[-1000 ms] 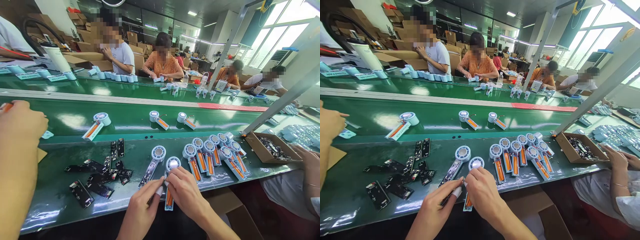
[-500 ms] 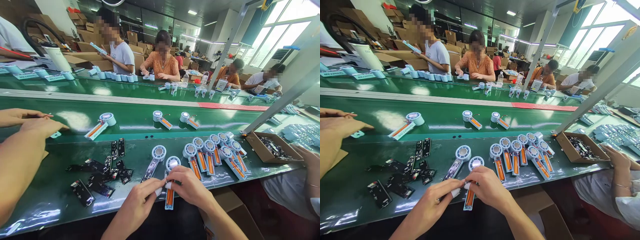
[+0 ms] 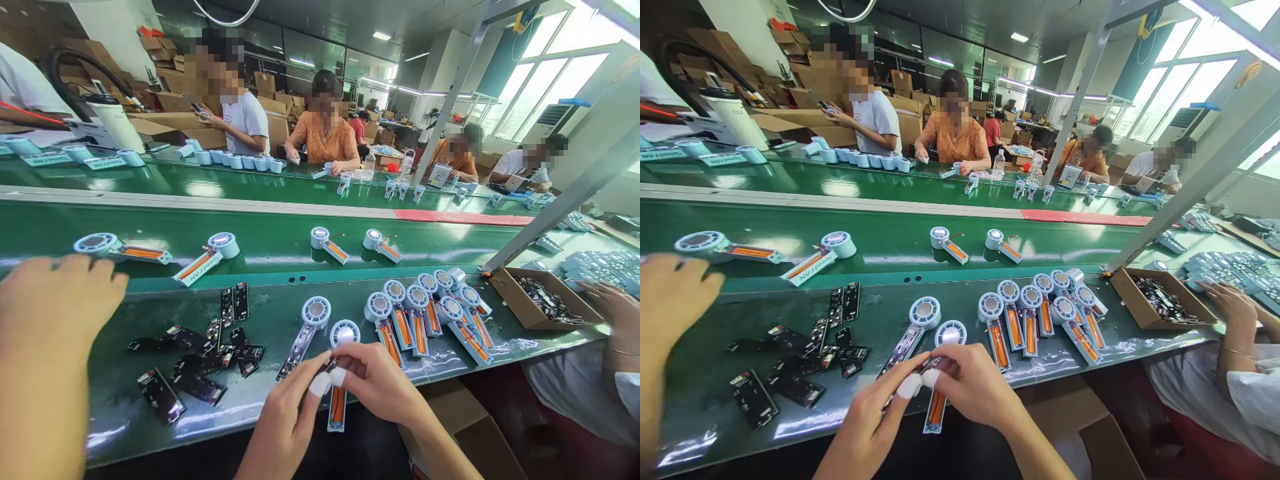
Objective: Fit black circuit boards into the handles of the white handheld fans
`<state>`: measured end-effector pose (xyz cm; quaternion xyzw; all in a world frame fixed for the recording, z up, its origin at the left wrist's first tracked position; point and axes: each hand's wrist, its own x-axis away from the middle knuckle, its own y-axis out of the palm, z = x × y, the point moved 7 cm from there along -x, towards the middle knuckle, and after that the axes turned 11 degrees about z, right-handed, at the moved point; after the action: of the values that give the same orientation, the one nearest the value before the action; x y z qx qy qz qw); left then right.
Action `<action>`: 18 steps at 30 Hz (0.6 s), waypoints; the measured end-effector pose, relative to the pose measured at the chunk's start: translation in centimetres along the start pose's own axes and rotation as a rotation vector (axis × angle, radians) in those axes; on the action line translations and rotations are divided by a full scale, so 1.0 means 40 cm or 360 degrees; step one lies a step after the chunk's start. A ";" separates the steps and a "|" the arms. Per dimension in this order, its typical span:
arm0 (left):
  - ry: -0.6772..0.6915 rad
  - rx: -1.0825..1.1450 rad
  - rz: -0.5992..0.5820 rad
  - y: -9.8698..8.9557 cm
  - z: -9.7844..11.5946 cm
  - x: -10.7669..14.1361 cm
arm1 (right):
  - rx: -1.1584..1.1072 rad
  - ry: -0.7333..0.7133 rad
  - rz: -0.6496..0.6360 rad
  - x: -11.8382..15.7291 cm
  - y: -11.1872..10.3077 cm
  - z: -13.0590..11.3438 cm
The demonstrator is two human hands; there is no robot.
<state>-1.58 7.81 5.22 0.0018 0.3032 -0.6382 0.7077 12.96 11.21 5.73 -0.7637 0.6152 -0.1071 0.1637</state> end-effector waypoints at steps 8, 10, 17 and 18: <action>-0.0583 0.0141 0.0103 0.042 -0.097 0.038 | -0.0753 0.0326 0.0101 0.001 0.016 0.072; -0.0677 0.0126 0.0074 0.065 -0.107 0.023 | -0.0839 0.0307 0.0081 0.000 0.015 0.066; -0.1011 0.1026 -0.0472 0.149 -0.042 0.004 | -0.0863 0.0148 -0.0064 0.029 -0.006 0.028; -0.1014 0.1028 -0.0377 0.142 -0.050 0.004 | -0.0855 0.0136 -0.0012 0.028 -0.017 0.029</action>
<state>2.73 9.49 1.33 -0.0088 -0.1453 -0.7451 0.6509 14.25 10.40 4.87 -0.7769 0.6250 0.0273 -0.0713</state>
